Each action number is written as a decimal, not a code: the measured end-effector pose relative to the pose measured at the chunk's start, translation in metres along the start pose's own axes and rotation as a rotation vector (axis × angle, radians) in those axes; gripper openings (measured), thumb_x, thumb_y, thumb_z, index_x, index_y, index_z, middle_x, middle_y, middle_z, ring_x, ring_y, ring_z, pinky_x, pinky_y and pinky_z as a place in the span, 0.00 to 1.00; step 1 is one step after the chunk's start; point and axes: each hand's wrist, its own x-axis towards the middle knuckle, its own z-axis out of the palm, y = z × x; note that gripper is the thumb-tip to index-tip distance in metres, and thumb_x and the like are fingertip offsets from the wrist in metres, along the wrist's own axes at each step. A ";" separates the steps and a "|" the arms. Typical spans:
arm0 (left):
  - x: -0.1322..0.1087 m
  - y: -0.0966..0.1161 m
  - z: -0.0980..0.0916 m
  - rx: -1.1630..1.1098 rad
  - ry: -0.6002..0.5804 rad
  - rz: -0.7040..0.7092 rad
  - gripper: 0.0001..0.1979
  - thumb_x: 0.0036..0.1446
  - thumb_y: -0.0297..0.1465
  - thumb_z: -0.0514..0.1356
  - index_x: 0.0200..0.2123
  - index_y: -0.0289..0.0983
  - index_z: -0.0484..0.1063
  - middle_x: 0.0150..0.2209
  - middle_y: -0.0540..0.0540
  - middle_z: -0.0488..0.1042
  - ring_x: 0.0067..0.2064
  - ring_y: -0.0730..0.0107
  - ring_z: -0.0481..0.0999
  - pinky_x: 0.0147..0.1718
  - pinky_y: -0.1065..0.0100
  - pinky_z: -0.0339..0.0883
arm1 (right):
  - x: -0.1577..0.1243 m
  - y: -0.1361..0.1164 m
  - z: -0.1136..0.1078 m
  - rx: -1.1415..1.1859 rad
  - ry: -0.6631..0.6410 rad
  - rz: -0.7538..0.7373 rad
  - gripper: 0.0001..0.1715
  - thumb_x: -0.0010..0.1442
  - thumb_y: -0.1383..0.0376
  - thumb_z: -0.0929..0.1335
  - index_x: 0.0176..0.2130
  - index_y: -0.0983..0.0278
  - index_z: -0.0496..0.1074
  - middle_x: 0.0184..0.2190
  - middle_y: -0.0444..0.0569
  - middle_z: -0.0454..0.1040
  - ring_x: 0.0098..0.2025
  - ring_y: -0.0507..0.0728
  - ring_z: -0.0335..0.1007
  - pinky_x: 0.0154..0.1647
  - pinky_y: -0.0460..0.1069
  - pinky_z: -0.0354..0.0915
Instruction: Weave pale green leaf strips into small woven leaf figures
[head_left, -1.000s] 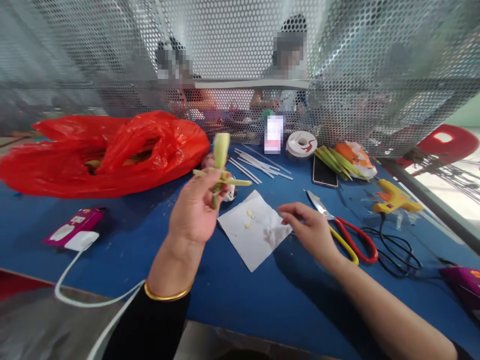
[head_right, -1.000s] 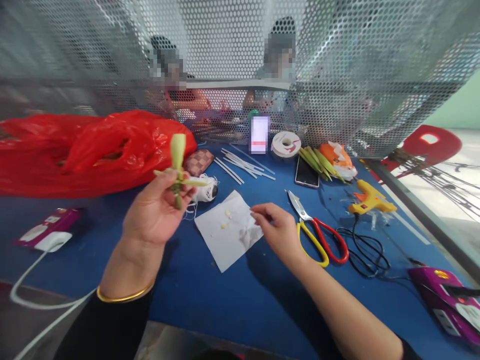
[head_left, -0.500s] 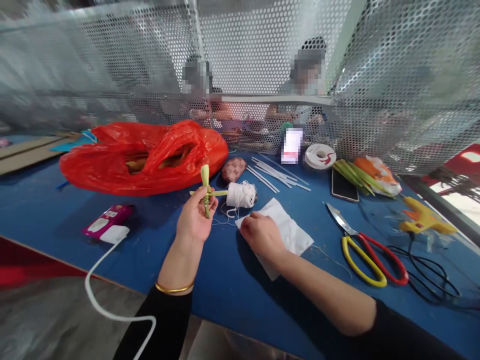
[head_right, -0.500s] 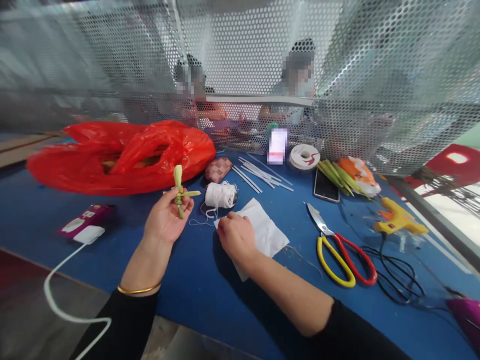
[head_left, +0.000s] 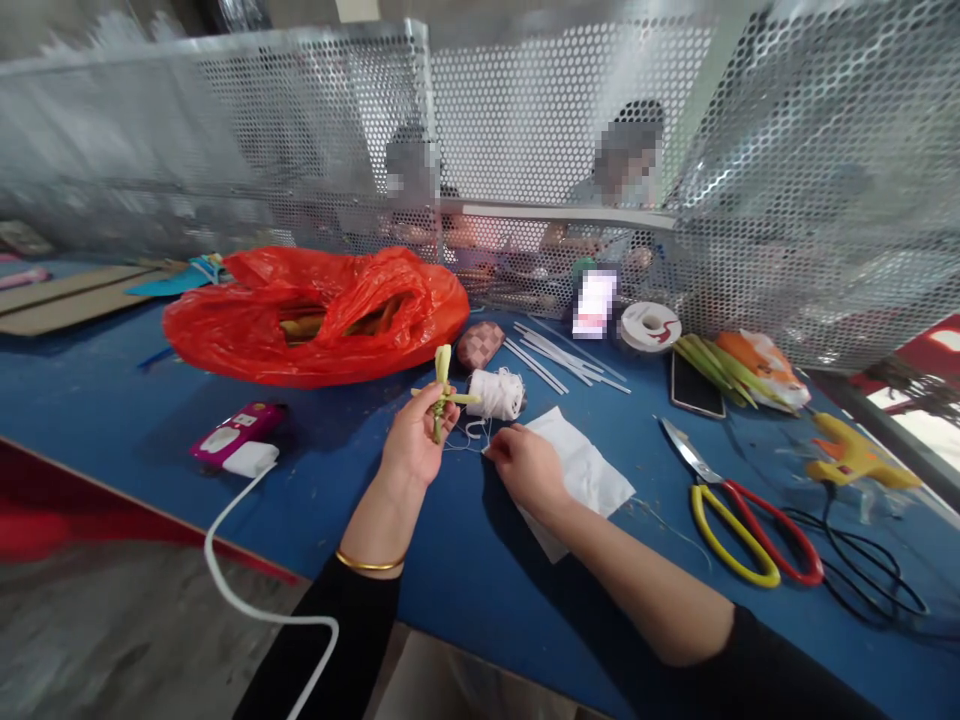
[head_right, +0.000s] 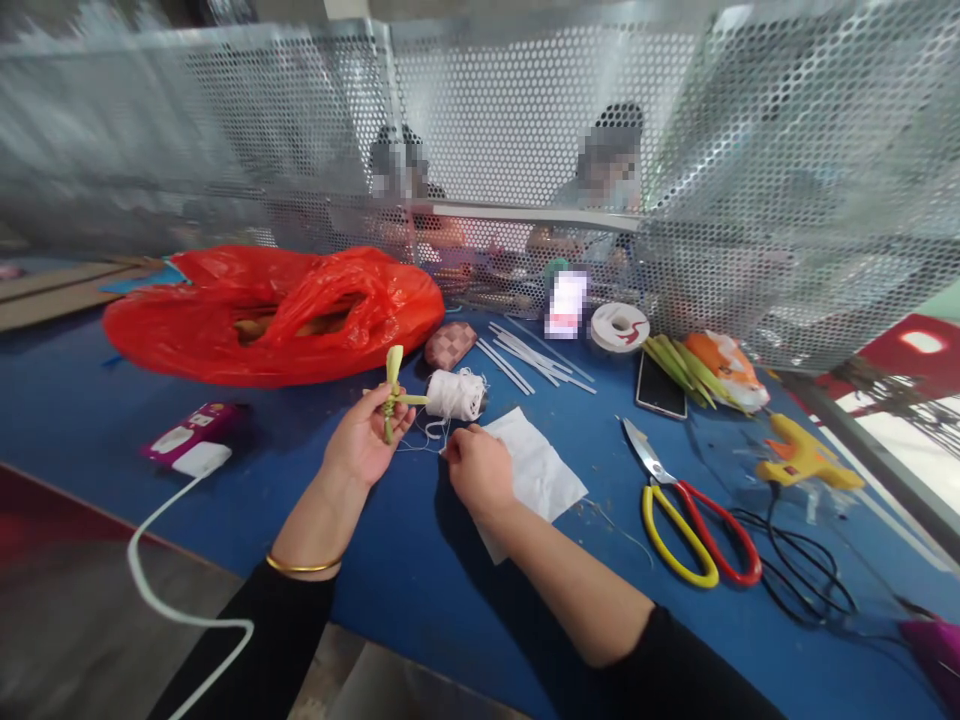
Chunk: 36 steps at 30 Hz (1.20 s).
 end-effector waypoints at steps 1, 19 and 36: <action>0.000 0.000 -0.001 0.003 -0.002 0.001 0.06 0.56 0.21 0.60 0.27 0.32 0.73 0.23 0.50 0.76 0.21 0.80 0.72 0.28 0.74 0.71 | 0.000 0.002 -0.001 0.038 0.005 0.013 0.07 0.54 0.69 0.68 0.25 0.62 0.70 0.29 0.48 0.74 0.32 0.57 0.69 0.33 0.49 0.57; -0.014 -0.025 0.006 0.254 -0.333 -0.246 0.03 0.50 0.22 0.66 0.27 0.33 0.77 0.26 0.46 0.78 0.26 0.75 0.76 0.30 0.75 0.72 | -0.002 0.020 -0.052 0.596 0.048 0.106 0.13 0.52 0.56 0.69 0.25 0.62 0.66 0.18 0.41 0.69 0.23 0.53 0.67 0.29 0.49 0.62; 0.008 -0.005 0.015 0.040 -0.109 -0.118 0.02 0.54 0.24 0.63 0.31 0.35 0.75 0.25 0.52 0.79 0.23 0.74 0.76 0.31 0.69 0.70 | 0.029 -0.008 -0.067 0.831 0.021 0.005 0.13 0.50 0.57 0.72 0.26 0.63 0.69 0.21 0.42 0.70 0.29 0.53 0.72 0.36 0.50 0.65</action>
